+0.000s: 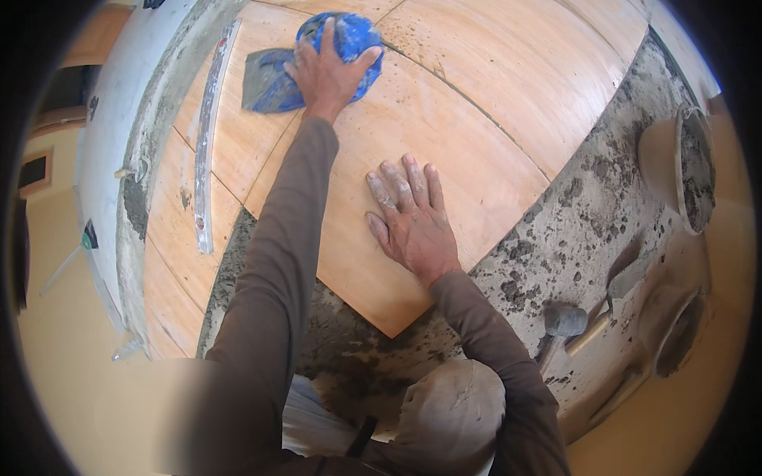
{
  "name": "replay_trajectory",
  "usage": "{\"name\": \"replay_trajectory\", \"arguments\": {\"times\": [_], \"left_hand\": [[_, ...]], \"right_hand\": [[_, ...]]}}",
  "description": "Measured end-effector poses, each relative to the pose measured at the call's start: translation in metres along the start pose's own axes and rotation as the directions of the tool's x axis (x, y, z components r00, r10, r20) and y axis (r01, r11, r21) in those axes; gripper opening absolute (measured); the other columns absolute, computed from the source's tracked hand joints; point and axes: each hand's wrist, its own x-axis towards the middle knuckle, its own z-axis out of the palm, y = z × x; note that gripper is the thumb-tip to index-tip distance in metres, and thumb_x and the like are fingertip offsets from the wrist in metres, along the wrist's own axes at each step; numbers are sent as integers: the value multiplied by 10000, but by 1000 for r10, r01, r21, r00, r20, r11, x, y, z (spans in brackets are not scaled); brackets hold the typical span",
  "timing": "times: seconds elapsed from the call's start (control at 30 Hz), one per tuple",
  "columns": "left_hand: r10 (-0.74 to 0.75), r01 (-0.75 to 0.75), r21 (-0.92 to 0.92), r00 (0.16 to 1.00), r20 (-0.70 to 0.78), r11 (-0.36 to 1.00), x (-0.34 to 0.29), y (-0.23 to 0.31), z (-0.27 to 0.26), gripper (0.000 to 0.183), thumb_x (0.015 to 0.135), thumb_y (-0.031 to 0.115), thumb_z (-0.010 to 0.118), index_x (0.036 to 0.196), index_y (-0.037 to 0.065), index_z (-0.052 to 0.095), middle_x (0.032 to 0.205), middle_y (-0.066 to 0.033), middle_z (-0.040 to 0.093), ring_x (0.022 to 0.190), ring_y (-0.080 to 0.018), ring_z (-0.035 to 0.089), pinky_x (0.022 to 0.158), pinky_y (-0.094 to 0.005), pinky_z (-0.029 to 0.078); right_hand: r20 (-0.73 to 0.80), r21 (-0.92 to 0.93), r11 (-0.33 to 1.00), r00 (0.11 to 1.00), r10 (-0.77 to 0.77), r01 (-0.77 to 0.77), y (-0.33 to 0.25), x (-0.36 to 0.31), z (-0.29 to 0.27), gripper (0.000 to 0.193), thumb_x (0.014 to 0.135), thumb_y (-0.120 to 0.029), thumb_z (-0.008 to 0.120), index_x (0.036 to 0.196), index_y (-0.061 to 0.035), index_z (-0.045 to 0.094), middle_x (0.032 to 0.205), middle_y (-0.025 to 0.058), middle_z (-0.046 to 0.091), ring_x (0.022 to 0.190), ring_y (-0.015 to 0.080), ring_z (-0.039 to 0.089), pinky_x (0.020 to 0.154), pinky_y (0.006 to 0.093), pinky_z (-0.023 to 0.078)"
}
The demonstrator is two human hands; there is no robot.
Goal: The person is installing light-colored floor tiles in a room under construction. They spread cement on the floor using a trowel, place tiles onto the cement, and tap them into place with a rubber mallet. The person also uses a spirit level to check alignment and wipes the tiles with a blue cloth.
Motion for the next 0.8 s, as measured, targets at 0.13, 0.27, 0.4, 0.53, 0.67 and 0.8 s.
{"name": "replay_trajectory", "arguments": {"times": [0.13,0.27,0.4,0.53,0.67,0.8], "left_hand": [[114,-105,-67,984,140,992,28,108,23,891,820,519,777,1572,207,414,1551,-320,428,1433,-482,406,1221,-558,284],[478,-416,-295,859,182,860,-16,175,66,923,798,655,771,1577,305,422,1615,-290,348,1526,-460,293,1272,-593,142],[706,-569,-452,669,232,687,-62,219,56,866,786,649,787,1531,321,492,1600,-222,412,1496,-412,373,1276,-573,180],[637,-512,-454,750,178,729,-36,179,57,801,810,626,779,1497,299,529,1555,-191,473,1459,-371,433,1252,-573,256],[398,-386,-156,916,53,909,24,75,50,710,868,559,764,1476,259,552,1497,-212,528,1408,-382,494,1209,-528,357],[276,-245,-225,954,117,943,55,0,9,741,825,409,775,1481,164,532,1438,-299,558,1333,-444,537,1131,-519,413]], "right_hand": [[66,-49,999,998,3,0,6,0,-8,594,1022,-437,539,1533,-137,490,1585,123,448,1541,372,283,1289,566,127],[171,163,983,984,55,-84,13,-8,-13,592,1000,-420,549,1502,-107,521,1564,127,477,1522,358,319,1295,544,104],[283,300,930,951,128,-215,22,-30,-1,569,973,-358,586,1441,-36,559,1521,182,508,1492,365,370,1286,536,153],[10,140,990,1000,-2,0,26,-15,1,514,997,-378,574,1434,-108,594,1542,115,505,1509,347,349,1287,532,151],[36,-27,1000,999,2,-1,5,1,-6,528,1009,-374,592,1483,-144,551,1545,107,498,1524,346,329,1283,543,174],[-30,15,1000,999,13,-12,10,0,-5,529,1018,-379,591,1500,-168,532,1552,101,490,1525,346,327,1284,544,181]]}}
